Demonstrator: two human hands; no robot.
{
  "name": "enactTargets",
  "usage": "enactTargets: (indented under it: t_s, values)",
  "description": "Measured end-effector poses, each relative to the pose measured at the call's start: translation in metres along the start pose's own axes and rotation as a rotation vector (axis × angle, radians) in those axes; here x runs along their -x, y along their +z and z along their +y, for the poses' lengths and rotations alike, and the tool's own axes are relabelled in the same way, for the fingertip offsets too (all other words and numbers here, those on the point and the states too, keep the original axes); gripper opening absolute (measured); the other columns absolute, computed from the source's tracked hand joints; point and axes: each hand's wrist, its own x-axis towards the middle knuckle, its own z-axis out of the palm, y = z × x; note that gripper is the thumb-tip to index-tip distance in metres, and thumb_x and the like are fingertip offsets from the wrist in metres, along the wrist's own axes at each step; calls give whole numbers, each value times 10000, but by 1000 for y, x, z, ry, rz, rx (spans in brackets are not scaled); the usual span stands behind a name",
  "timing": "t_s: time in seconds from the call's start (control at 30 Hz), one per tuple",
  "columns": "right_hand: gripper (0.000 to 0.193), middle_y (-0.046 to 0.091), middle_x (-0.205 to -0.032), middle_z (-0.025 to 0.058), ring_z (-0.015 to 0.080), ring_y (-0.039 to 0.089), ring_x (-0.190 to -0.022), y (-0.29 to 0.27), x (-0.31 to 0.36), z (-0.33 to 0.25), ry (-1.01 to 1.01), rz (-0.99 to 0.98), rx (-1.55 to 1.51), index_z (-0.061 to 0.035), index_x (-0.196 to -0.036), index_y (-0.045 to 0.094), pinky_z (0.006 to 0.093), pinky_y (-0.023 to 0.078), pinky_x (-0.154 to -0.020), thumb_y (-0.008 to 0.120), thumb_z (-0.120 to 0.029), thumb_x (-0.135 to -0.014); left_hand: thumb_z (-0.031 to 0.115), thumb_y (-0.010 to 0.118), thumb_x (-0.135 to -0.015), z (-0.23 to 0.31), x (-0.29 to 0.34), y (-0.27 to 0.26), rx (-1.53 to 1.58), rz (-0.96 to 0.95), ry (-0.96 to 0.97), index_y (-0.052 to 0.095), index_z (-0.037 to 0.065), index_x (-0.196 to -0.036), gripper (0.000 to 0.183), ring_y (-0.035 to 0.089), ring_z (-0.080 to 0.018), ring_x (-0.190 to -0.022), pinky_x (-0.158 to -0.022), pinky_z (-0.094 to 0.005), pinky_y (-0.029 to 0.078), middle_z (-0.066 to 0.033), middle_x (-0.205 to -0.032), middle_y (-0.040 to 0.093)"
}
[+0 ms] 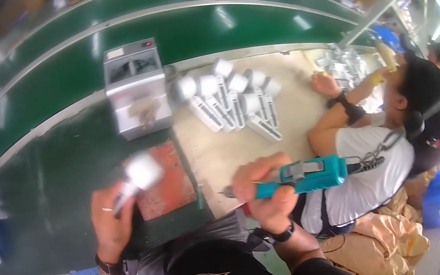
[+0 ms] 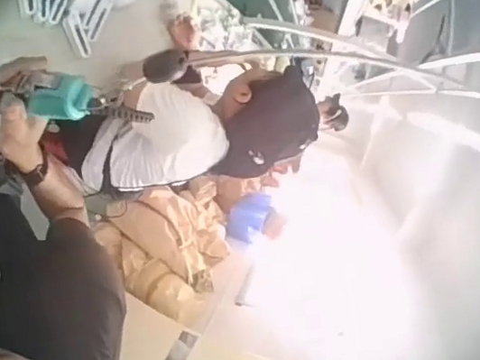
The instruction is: The person assembles handheld fans by prying open the casing with a screwdriver and then using a power tool to drive a screw into the handle. They then set the fan aside and repeat the process with another component.
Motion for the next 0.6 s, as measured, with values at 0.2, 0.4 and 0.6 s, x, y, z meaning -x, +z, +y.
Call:
enactTargets:
  t_s: [0.2, 0.4, 0.6]
  values:
    - [703, 586, -741, 105, 201, 575, -643, -40, 11, 8, 133, -52, 144, 4, -1105, 509, 329, 453, -571, 737, -621, -878, 117, 659, -972, -58, 14, -31, -476, 317, -318, 594, 5, -1333, 384, 607, -377, -1123, -1007, -440, 474, -193, -1242, 630]
    - [705, 606, -782, 118, 198, 596, -680, -37, 18, 12, 178, -141, 124, 20, -1110, 519, 331, 476, -609, 761, -598, -869, 145, 728, -940, 44, -96, 10, -104, 205, -52, 670, 40, -1237, 320, 709, -302, -797, -767, -396, 570, -160, -922, 705]
    - [753, 630, -793, 115, 182, 611, -681, -30, 34, 6, 225, -157, 146, 39, -1132, 533, 310, 492, -613, 760, -624, -856, 432, 607, -1002, 73, -175, 122, -106, -140, 235, 598, 0, -1313, 532, 697, -369, -799, -704, -462, 555, -175, -922, 720]
